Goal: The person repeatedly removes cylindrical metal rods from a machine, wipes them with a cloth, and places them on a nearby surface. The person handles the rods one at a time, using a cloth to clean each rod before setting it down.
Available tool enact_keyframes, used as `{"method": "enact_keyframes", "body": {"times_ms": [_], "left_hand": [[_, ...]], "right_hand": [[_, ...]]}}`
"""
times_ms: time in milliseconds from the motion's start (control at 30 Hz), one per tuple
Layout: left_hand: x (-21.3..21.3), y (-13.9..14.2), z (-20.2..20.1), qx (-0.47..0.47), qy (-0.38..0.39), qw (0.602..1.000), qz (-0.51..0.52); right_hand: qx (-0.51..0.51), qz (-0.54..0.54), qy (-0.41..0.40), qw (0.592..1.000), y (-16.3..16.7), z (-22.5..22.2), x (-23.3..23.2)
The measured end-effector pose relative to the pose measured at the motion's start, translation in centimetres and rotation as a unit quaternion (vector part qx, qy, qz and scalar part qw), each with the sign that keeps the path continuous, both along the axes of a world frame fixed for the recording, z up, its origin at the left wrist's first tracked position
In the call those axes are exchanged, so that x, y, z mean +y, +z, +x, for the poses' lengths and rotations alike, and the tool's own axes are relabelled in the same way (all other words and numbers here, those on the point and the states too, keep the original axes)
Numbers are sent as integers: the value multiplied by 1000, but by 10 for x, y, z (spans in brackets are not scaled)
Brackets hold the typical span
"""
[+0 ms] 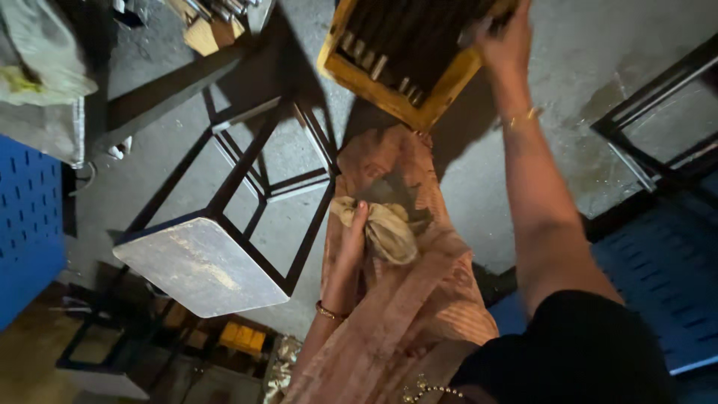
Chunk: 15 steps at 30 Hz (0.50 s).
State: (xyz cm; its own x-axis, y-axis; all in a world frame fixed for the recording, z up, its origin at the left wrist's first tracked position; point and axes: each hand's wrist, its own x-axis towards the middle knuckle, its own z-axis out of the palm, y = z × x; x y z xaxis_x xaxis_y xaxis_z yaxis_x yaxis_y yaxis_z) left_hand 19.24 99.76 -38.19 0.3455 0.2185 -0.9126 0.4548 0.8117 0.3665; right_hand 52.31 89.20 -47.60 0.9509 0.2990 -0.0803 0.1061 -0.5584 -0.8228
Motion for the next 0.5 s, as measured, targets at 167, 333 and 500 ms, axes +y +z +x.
{"method": "enact_keyframes", "body": {"times_ms": [167, 333, 500], "left_hand": [[-3, 42, 27, -37, -22, 999, -21], [-7, 83, 45, 24, -27, 999, -39], [5, 115, 24, 76, -19, 996, -32]], "right_hand": [[280, -278, 156, 906, 31, -51, -35], [341, -321, 217, 857, 53, -110, -39], [431, -233, 100, 866, 108, -157, -33]]}}
